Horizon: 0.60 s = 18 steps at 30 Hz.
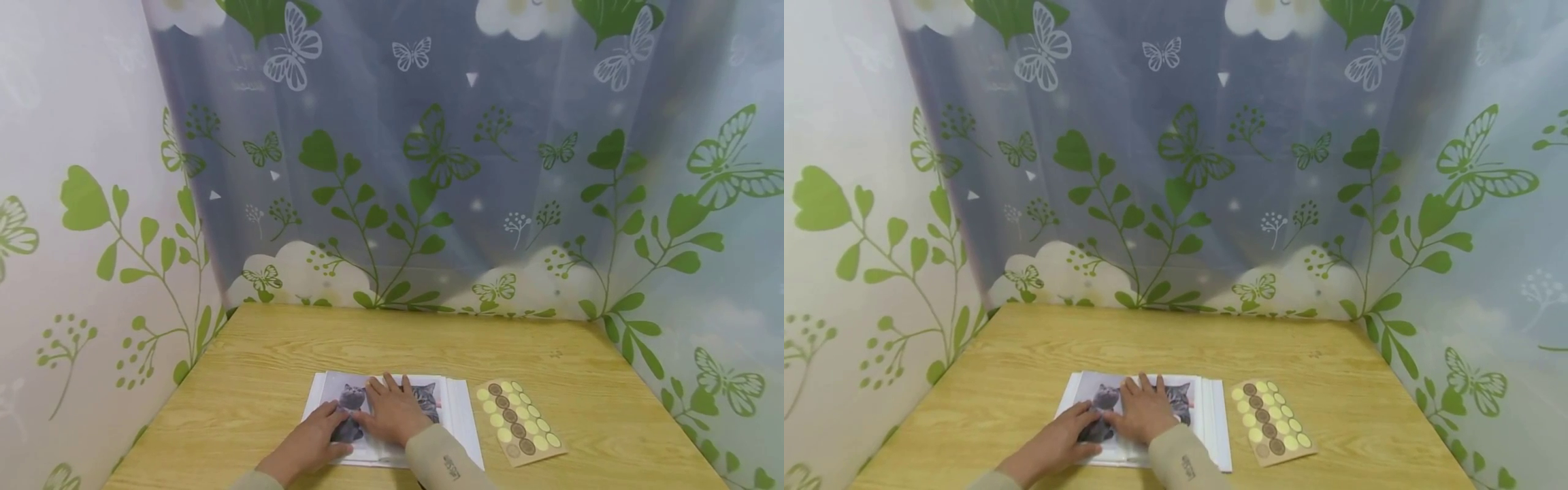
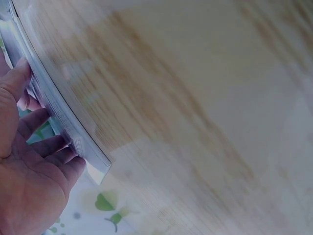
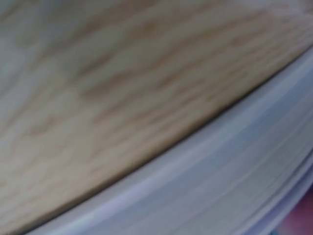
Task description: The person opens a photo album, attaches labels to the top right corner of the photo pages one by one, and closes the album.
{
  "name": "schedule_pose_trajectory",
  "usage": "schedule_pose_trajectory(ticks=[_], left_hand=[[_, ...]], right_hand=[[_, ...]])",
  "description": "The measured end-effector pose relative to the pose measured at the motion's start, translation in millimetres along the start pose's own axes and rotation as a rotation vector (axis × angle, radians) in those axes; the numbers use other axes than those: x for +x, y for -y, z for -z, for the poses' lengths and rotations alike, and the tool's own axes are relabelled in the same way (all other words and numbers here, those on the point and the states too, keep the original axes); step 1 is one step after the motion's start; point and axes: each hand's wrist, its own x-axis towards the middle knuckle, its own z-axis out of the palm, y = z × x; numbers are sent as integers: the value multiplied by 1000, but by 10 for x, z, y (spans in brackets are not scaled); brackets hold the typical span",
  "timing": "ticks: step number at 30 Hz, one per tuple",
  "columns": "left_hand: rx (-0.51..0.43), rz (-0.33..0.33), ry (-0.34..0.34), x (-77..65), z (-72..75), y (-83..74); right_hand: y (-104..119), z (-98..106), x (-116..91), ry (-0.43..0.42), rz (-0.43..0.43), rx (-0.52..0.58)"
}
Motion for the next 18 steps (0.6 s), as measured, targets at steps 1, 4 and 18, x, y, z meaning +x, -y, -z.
schedule_pose_trajectory(ticks=[1, 4, 18], left_hand=[[-2, -1, -1, 1, -2, 3], [3, -4, -2, 1, -8, 7], [-32, -17, -12, -6, 13, -12]], right_hand=[[-1, -4, 2, -2, 2, -1], [-14, -25, 10, -7, 10, -3], [-7, 24, -21, -12, 20, -6]])
